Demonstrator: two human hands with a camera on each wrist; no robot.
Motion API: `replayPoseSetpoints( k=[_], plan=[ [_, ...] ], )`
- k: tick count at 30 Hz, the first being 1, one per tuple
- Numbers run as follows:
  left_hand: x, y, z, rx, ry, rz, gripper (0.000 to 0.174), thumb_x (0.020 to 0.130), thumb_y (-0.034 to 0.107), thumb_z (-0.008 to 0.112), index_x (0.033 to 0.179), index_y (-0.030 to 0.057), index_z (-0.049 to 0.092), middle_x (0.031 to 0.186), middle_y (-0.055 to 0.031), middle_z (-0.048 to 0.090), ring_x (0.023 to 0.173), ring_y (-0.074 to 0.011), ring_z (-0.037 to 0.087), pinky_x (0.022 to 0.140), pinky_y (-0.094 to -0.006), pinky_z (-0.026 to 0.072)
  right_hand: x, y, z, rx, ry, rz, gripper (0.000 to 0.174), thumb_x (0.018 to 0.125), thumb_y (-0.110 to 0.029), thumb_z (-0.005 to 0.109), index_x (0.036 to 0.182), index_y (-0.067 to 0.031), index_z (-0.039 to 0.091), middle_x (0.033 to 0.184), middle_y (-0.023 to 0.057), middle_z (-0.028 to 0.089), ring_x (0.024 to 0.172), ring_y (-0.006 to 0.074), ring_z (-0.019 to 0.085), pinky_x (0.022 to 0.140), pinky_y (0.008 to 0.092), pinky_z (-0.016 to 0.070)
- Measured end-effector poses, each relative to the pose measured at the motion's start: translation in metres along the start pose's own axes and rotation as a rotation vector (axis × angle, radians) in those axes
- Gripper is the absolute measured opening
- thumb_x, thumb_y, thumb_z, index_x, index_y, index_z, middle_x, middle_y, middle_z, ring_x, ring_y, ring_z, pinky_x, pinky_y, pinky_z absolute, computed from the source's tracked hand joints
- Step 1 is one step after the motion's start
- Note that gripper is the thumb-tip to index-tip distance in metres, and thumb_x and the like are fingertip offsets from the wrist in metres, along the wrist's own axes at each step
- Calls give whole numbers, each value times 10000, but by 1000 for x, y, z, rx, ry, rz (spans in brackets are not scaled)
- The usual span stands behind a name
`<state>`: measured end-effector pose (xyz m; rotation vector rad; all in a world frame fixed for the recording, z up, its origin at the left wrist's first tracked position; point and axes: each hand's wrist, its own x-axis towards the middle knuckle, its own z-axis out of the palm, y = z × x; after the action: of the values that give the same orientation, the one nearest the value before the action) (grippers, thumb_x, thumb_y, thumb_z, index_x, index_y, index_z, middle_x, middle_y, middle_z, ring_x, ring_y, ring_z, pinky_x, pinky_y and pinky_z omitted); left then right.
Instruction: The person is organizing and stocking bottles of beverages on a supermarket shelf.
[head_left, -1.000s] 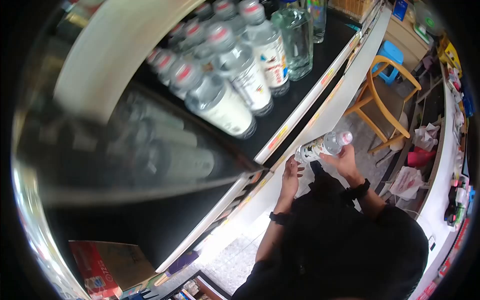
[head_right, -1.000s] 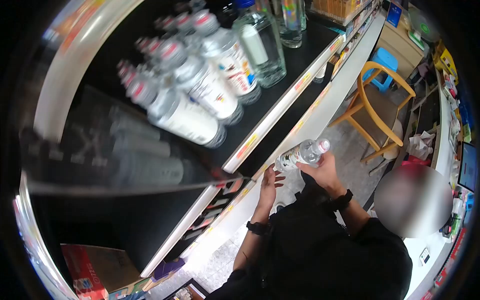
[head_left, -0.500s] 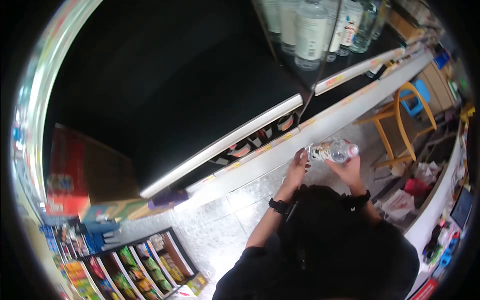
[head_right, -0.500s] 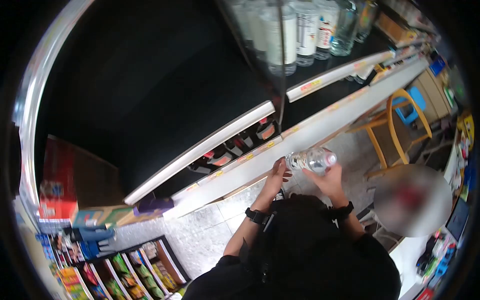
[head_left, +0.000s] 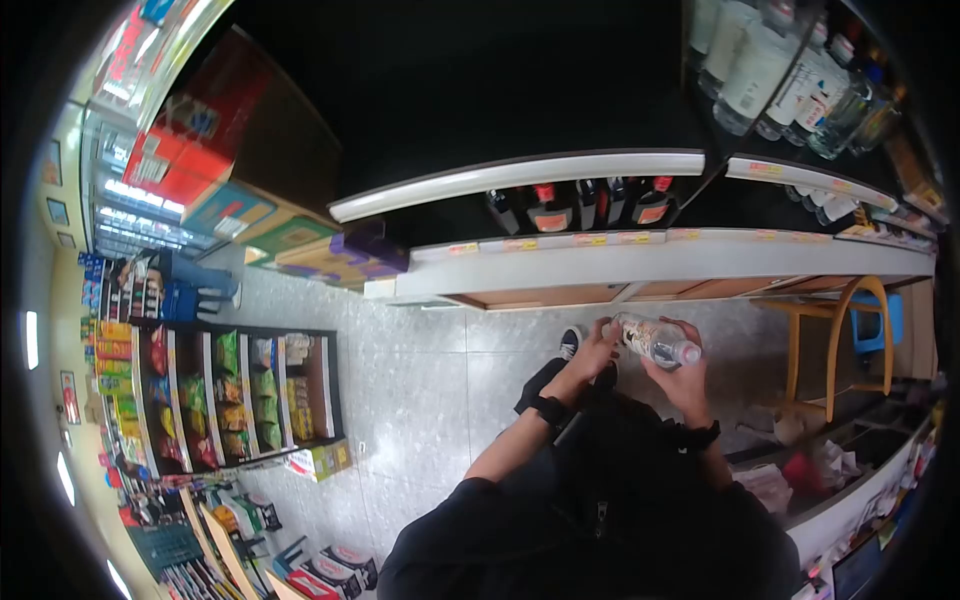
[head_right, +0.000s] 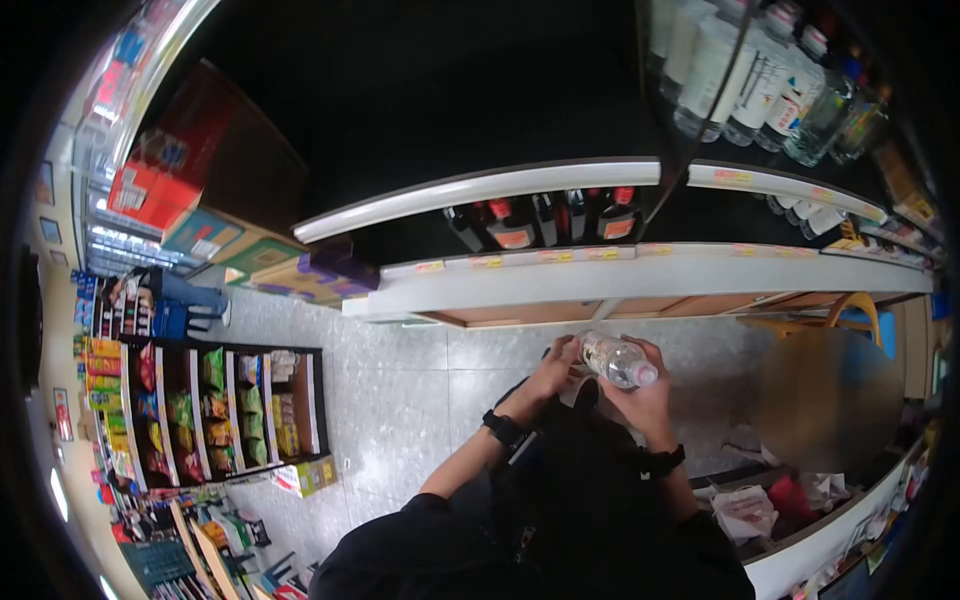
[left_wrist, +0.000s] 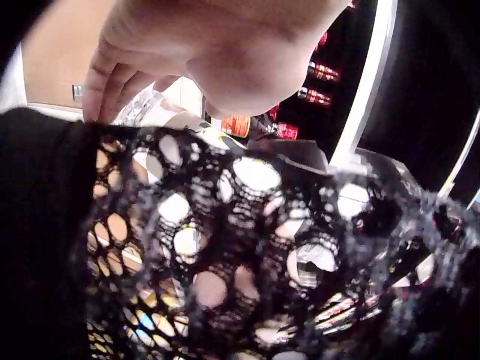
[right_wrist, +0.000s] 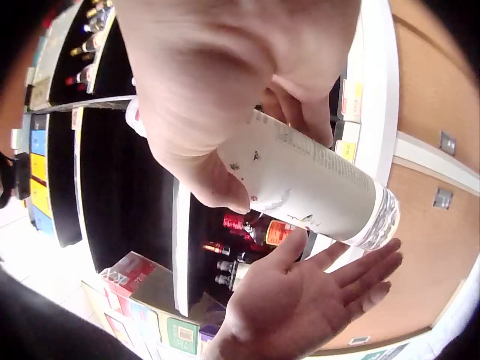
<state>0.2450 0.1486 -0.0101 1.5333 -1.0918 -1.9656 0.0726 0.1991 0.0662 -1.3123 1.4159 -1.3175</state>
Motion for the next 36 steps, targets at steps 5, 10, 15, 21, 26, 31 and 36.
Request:
replayPoseSetpoints(
  k=[5, 10, 15, 21, 26, 31, 36],
  plan=[
    [-4, -10, -53, -73, 65, 52, 663, 945, 557, 425, 1386, 72, 331, 1052, -176, 591, 839, -247, 626, 689, -335, 506, 14, -12, 41, -53, -118, -45, 623, 660, -21, 789, 1199, -5, 477, 1211, 143, 572, 1092, 216, 575, 932, 335, 464],
    [-14, 8, -122, -177, 174, 153, 634, 951, 528, 442, 1391, 79, 358, 1081, -163, 600, 850, -222, 619, 701, -331, 499, 47, -34, 115, -71, -213, -142, 630, 662, -20, 791, 1207, -2, 475, 1217, 148, 570, 1100, 229, 576, 938, 334, 461],
    [-15, 33, -198, -57, 346, 337, 674, 990, 533, 292, 1439, 33, 345, 1319, -207, 524, 1204, -302, 508, 989, -403, 385, 89, -38, 204, -135, -287, -286, 664, 674, 8, 773, 1248, -4, 440, 1276, 160, 533, 1157, 254, 547, 978, 360, 438],
    [-11, 66, -247, -346, 239, 577, 695, 1012, 490, 239, 1443, -54, 257, 1512, -210, 253, 1424, -276, 200, 1152, -332, 148, 135, -45, 289, -226, -198, -459, 672, 690, 3, 775, 1270, -23, 436, 1307, 183, 515, 1205, 292, 520, 1007, 373, 417],
    [12, 75, -267, -403, 201, 644, 707, 1014, 488, 228, 1452, -67, 204, 1517, -219, 233, 1429, -278, 184, 1149, -321, 150, 159, -37, 330, -235, -47, -400, 654, 684, -40, 786, 1246, 6, 455, 1206, 199, 561, 1115, 346, 567, 940, 387, 455],
    [44, 76, -281, -441, 173, 603, 724, 1004, 527, 185, 1463, -32, 216, 1531, -199, 216, 1434, -277, 170, 1154, -358, 109, 184, -29, 353, -313, 78, -406, 550, 699, -140, 802, 1145, 24, 525, 1051, 196, 605, 976, 344, 593, 843, 403, 469],
    [84, 69, -298, -379, 155, 569, 762, 965, 612, 97, 1484, 75, 247, 1541, -123, 242, 1444, -253, 143, 1145, -454, -5, 216, -9, 378, -260, 83, -279, 350, 711, -134, 778, 979, 33, 627, 931, 195, 652, 959, 342, 609, 850, 407, 461]
  ],
)
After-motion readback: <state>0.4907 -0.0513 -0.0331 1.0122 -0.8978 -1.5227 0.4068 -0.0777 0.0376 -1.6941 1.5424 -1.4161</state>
